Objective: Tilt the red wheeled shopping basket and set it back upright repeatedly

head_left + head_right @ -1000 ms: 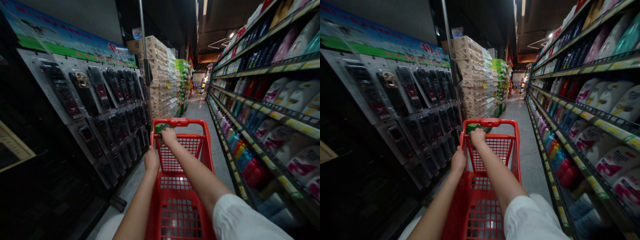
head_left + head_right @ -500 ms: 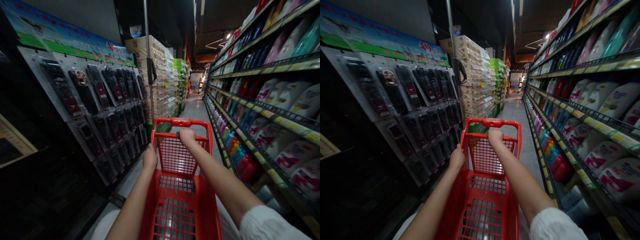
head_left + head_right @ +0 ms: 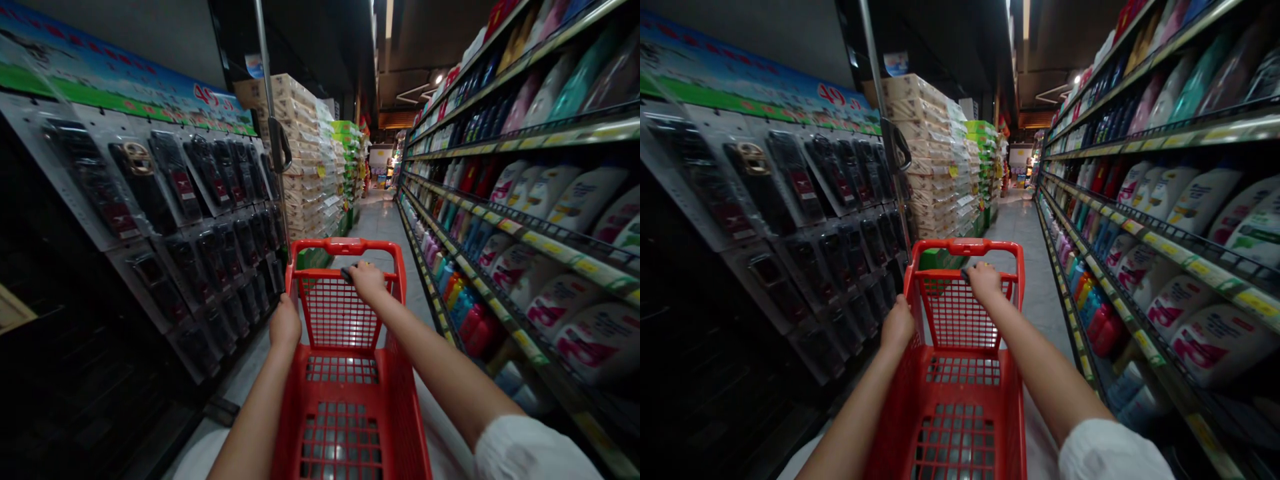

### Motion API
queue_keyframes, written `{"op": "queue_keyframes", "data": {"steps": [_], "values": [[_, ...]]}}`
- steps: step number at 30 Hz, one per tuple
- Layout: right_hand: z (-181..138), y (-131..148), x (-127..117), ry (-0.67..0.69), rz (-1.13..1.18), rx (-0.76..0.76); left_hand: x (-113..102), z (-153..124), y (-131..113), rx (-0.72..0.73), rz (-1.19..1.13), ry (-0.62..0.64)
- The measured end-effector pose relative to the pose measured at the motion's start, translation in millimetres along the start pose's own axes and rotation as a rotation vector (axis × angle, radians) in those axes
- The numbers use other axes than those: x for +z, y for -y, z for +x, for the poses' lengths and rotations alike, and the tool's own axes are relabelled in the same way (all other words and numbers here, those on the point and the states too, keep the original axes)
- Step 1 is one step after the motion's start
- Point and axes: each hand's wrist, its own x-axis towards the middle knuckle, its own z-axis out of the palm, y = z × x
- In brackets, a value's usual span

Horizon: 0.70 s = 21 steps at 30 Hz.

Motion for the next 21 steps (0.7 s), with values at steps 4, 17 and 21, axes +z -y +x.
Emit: {"op": "queue_keyframes", "data": {"steps": [4,17,21], "values": [[-14.7,-50.5,-3.7,0.051,-0.016,0.103,-10.1,11.0,-13.7,-0.053,0.053,0.000],[73.7,-107.1,-29.4,-0.259,0.198,0.274,2.2,47.2,-23.0,-0.039,-0.041,-0.302],[92.4,-100.5,-8.4,-0.082,0.156,0.327,5.9,45.7,-22.1,-0.046,-0.026,-0.319]]}}
